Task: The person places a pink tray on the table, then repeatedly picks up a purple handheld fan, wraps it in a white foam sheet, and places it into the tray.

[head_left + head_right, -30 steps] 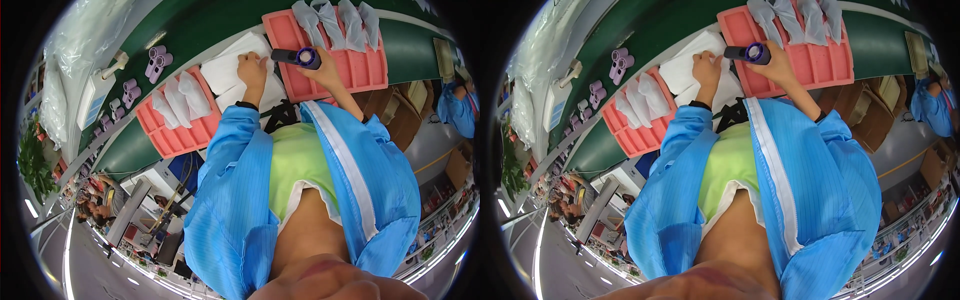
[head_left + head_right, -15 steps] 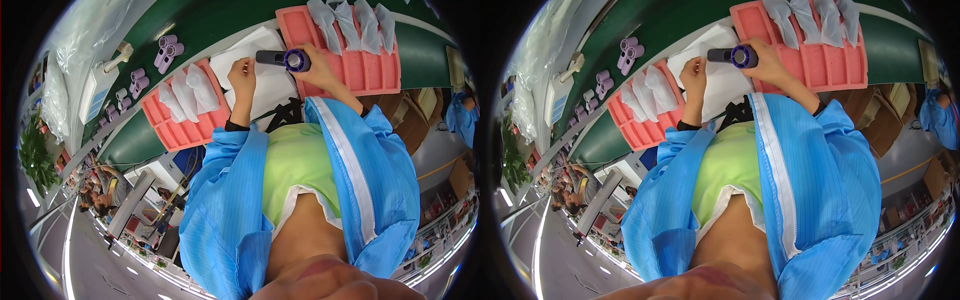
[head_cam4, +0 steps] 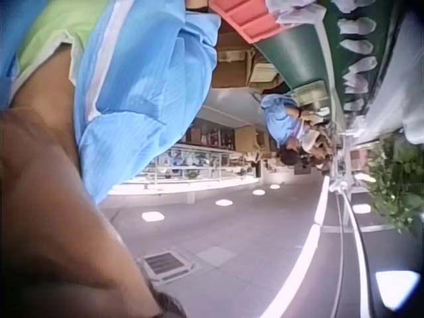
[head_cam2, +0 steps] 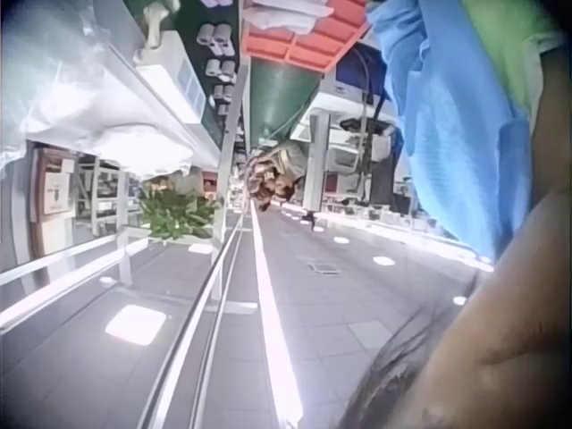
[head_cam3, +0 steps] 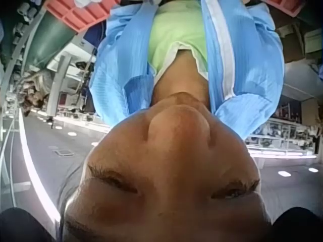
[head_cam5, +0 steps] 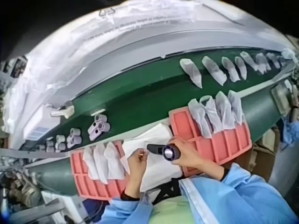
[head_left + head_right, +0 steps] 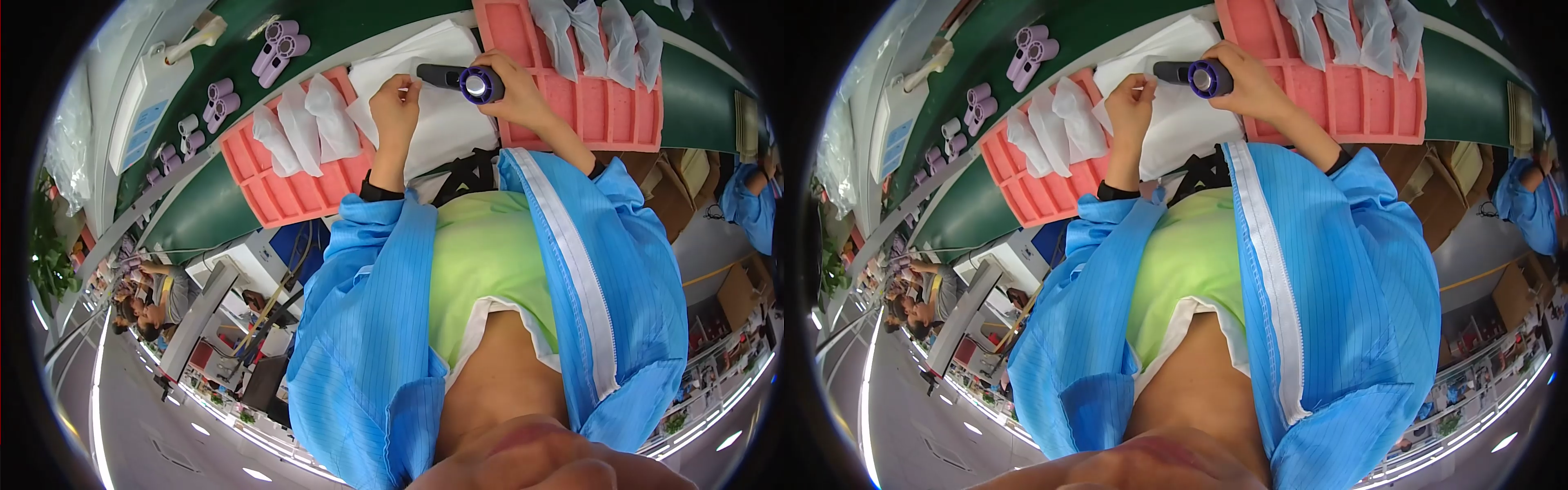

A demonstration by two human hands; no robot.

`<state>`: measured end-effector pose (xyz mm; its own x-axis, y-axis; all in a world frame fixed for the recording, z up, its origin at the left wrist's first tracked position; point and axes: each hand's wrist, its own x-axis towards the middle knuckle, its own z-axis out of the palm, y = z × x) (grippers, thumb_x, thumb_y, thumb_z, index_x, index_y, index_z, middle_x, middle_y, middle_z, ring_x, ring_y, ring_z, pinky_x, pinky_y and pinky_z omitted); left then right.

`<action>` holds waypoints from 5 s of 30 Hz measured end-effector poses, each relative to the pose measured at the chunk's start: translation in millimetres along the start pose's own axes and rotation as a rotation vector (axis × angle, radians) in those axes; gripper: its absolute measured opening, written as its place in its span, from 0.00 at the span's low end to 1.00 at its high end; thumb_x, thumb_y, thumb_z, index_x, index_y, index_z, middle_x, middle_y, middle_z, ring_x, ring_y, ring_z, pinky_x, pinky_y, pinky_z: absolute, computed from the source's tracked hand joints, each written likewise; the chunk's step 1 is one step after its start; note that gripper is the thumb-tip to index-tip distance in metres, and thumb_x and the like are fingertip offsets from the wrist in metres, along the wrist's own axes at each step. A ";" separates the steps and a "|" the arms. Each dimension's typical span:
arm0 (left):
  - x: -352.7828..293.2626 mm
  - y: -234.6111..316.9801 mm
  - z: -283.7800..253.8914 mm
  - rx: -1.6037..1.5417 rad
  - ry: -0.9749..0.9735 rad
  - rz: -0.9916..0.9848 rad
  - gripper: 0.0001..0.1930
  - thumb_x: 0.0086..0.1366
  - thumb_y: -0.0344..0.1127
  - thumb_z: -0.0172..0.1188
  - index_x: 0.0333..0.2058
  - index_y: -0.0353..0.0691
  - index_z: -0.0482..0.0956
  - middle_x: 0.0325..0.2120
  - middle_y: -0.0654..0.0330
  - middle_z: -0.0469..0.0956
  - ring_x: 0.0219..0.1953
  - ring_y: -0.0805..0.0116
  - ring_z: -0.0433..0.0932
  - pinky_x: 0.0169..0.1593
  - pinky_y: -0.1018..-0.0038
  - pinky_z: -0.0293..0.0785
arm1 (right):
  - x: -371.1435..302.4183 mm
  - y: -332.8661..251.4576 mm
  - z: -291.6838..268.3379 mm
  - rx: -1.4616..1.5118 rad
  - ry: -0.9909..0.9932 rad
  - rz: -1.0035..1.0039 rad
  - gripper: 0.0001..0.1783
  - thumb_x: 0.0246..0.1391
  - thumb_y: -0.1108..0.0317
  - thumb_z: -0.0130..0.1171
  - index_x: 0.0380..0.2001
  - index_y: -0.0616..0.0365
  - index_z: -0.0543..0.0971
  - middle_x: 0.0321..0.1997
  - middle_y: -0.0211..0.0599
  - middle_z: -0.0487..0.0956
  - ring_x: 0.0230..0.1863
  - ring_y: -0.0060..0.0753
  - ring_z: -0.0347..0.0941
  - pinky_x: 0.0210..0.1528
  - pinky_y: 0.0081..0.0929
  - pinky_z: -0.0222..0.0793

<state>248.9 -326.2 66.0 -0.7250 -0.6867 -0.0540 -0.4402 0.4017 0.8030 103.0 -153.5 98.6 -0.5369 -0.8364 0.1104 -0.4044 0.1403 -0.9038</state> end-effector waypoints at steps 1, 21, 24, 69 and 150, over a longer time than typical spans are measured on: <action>0.8 0.8 -1.3 -0.075 -0.006 -0.064 0.08 0.58 0.34 0.62 0.32 0.35 0.79 0.22 0.60 0.79 0.24 0.74 0.77 0.28 0.79 0.71 | -0.4 0.5 1.3 0.006 -0.032 0.004 0.29 0.28 0.75 0.66 0.41 0.60 0.71 0.43 0.43 0.72 0.47 0.43 0.71 0.50 0.30 0.67; -12.2 78.0 1.0 -0.312 0.063 0.136 0.06 0.52 0.28 0.64 0.27 0.32 0.79 0.25 0.55 0.77 0.28 0.64 0.76 0.33 0.73 0.71 | 0.8 -17.6 38.4 -0.193 0.173 -0.137 0.44 0.31 0.79 0.66 0.58 0.59 0.63 0.52 0.46 0.65 0.48 0.51 0.69 0.47 0.34 0.69; -31.2 96.3 1.6 -0.297 0.043 0.221 0.07 0.50 0.27 0.65 0.28 0.32 0.79 0.25 0.55 0.76 0.28 0.62 0.75 0.33 0.71 0.71 | 11.7 -21.3 28.8 -0.280 0.185 -0.091 0.44 0.33 0.79 0.65 0.59 0.58 0.62 0.51 0.46 0.66 0.48 0.52 0.68 0.46 0.34 0.70; 150.3 -54.6 -37.8 0.346 0.563 -0.174 0.28 0.42 0.43 0.74 0.39 0.33 0.73 0.34 0.54 0.77 0.35 0.55 0.76 0.42 0.66 0.73 | 13.7 72.9 -3.3 -0.419 0.233 0.479 0.27 0.49 0.68 0.58 0.50 0.72 0.66 0.38 0.56 0.77 0.33 0.50 0.76 0.38 0.35 0.72; 6.0 125.6 -17.1 0.019 0.024 0.334 0.21 0.46 0.23 0.66 0.42 0.42 0.78 0.47 0.57 0.69 0.37 0.63 0.75 0.36 0.76 0.72 | 8.8 -28.1 12.6 0.513 0.191 0.285 0.39 0.41 0.71 0.66 0.58 0.62 0.63 0.53 0.46 0.69 0.53 0.44 0.70 0.50 0.35 0.68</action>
<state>198.3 -290.2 176.7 -0.8181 -0.5294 0.2248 -0.1905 0.6182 0.7626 119.0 -171.4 119.7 -0.7135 -0.6875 -0.1353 0.1567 0.0316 -0.9871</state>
